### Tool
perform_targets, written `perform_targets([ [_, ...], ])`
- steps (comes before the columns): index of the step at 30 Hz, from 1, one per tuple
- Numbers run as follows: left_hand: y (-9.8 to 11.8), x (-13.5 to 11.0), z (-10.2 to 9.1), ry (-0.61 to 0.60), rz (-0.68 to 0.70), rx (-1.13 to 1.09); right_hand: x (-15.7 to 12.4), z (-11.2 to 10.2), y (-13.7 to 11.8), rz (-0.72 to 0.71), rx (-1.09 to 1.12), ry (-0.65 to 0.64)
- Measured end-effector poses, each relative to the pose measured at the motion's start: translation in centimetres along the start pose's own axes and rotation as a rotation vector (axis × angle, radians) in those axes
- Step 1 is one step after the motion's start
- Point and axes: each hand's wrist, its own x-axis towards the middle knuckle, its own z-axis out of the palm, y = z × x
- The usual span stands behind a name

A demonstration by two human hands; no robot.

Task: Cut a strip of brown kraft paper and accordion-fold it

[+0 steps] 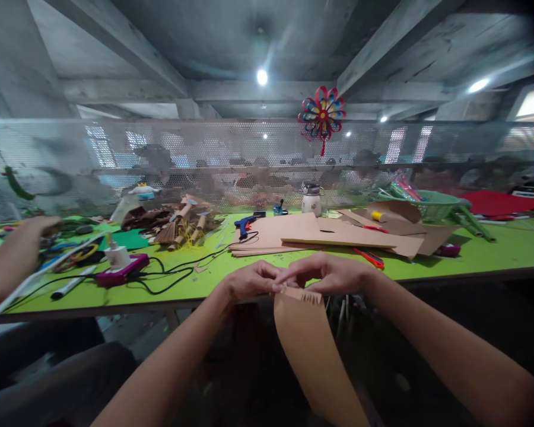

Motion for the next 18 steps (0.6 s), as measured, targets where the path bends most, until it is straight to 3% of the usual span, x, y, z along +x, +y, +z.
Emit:
perform_targets([
  [3,-0.7,1.3,1.3,-0.062,0.059,-0.124,0.4,0.1,-2.0,-0.079,-0.192,-0.03],
  [9,-2.4,3.2,2.9,0.0,0.123,-0.16,0.4,0.6,-2.0,-0.185,-0.23,0.14],
  [14,-1.7,2.5,1.6,0.288,0.031,0.025,-0.5,-0.1,0.3,0.028,-0.288,0.227],
  [18,0.9,2.2,-0.9,0.435,0.031,0.217,0.1,-1.9,3.5,0.186,-0.342,0.156],
])
